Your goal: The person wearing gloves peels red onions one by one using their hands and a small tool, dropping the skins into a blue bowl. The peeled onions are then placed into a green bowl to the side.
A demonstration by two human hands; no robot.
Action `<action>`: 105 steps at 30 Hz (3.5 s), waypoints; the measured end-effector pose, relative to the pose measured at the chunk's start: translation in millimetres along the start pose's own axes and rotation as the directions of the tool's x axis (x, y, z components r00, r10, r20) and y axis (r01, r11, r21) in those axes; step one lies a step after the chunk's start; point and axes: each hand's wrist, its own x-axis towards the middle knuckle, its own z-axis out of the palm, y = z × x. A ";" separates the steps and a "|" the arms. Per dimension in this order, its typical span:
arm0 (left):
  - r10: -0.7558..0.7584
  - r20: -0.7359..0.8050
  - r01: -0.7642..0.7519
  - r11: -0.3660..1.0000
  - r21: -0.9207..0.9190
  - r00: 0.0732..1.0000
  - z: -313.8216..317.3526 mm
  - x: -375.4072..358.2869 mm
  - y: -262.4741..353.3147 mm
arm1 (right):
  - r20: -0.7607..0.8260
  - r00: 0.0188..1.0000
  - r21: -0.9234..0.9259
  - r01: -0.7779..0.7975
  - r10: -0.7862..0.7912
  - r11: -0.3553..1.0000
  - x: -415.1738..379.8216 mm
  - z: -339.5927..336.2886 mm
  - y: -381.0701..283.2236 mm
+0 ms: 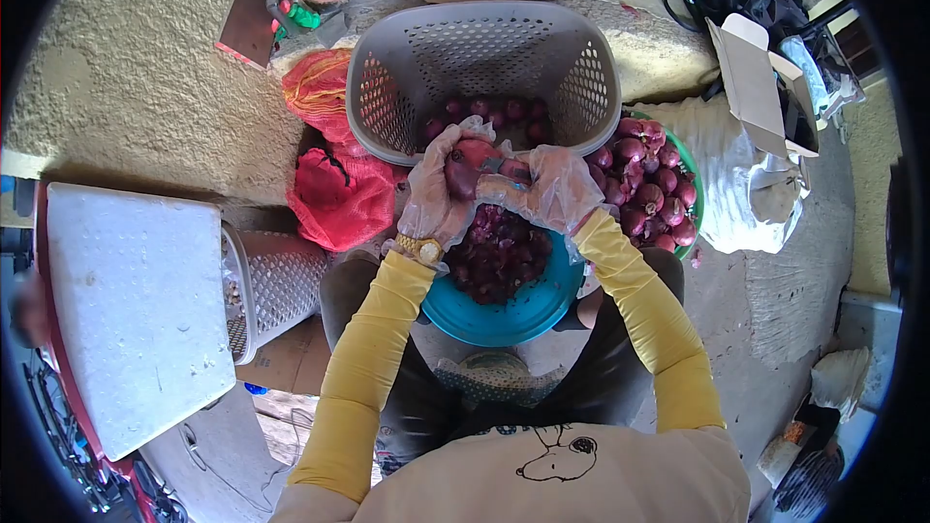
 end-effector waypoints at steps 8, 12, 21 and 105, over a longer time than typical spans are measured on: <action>0.011 -0.087 -0.017 0.997 -0.072 0.996 -4.4 0.5 -0.6 | 0.060 0.979 -0.106 0.198 -0.192 0.974 -2.5 2.9 -0.2; -0.014 -0.079 0.001 0.988 -0.154 0.997 -1.1 -3.3 13.8 | 0.266 0.941 -0.174 0.259 -0.208 0.950 -4.1 -3.6 -6.9; -0.074 -0.161 0.039 0.977 -0.208 0.984 2.8 -4.9 15.6 | 0.167 0.960 -0.283 0.265 -0.225 0.922 -3.7 0.0 -5.0; -0.077 -0.014 0.074 0.987 -0.145 0.997 1.0 -5.4 -10.4 | -0.158 0.987 -0.185 -0.026 -0.004 0.982 0.1 -14.6 -12.2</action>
